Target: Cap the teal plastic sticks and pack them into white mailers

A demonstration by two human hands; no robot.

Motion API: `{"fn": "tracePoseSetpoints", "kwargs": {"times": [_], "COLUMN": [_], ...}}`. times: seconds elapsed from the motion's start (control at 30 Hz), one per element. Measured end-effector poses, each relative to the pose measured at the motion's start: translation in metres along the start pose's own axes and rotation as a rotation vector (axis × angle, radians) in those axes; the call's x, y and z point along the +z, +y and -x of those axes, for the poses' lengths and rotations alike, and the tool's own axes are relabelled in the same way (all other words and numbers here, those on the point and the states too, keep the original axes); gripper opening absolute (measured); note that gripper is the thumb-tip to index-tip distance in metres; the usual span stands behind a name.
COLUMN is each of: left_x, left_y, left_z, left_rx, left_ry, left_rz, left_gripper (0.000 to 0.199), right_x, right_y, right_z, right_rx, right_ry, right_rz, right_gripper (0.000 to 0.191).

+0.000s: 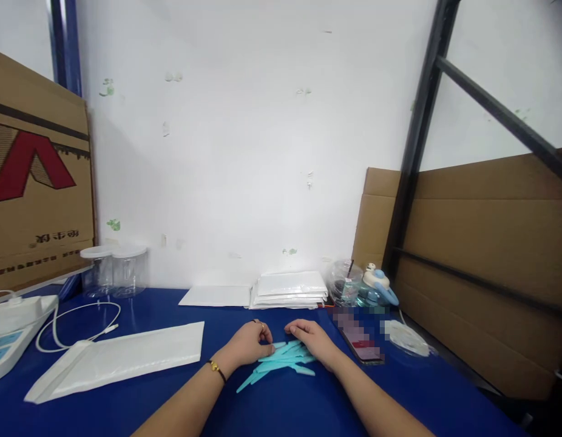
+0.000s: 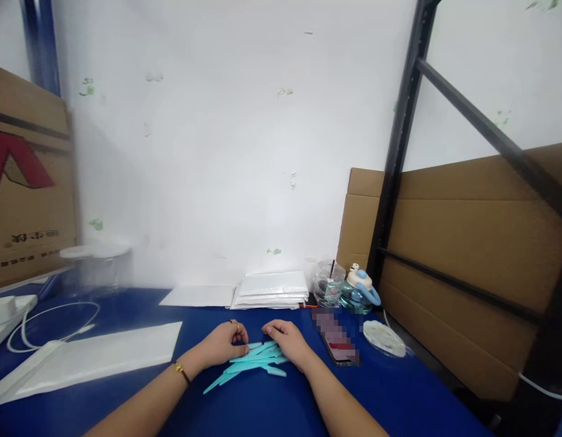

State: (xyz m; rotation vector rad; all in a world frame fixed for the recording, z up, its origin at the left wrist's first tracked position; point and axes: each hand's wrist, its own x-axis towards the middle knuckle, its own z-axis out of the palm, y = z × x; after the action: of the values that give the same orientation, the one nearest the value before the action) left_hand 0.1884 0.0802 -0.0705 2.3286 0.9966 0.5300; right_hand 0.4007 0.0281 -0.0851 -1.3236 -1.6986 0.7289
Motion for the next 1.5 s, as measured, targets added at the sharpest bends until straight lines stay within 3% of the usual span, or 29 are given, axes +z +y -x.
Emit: {"fn": "tracePoseSetpoints", "kwargs": {"times": [0.27, 0.7, 1.03, 1.17, 1.37, 1.5], "left_x": [-0.006, -0.020, -0.015, -0.011, -0.010, -0.008], "left_y": [-0.001, -0.007, -0.007, -0.001, -0.011, -0.014], "left_z": [0.013, 0.021, 0.019, 0.018, 0.008, 0.003], "left_rx": [0.028, -0.039, -0.089, -0.093, -0.069, -0.015], "left_ry": [0.008, -0.140, -0.007, 0.062, 0.082, 0.097], "left_rz": [-0.027, -0.020, -0.060, -0.121, -0.004, 0.097], "left_gripper": [0.026, 0.024, 0.033, 0.021, 0.016, 0.016], "right_x": [0.009, 0.013, 0.018, 0.020, 0.016, 0.016], "right_y": [-0.005, -0.011, -0.006, -0.005, -0.006, -0.010], "right_z": [0.000, 0.003, 0.001, -0.001, -0.002, -0.003], "right_rx": [-0.023, -0.030, -0.004, -0.051, -0.087, -0.059], "right_ry": [0.055, -0.005, 0.038, 0.092, 0.143, 0.132], "right_rz": [0.126, 0.179, 0.177, 0.220, 0.228, 0.098], "right_gripper": [0.020, 0.015, 0.007, 0.004, 0.009, 0.013]}}
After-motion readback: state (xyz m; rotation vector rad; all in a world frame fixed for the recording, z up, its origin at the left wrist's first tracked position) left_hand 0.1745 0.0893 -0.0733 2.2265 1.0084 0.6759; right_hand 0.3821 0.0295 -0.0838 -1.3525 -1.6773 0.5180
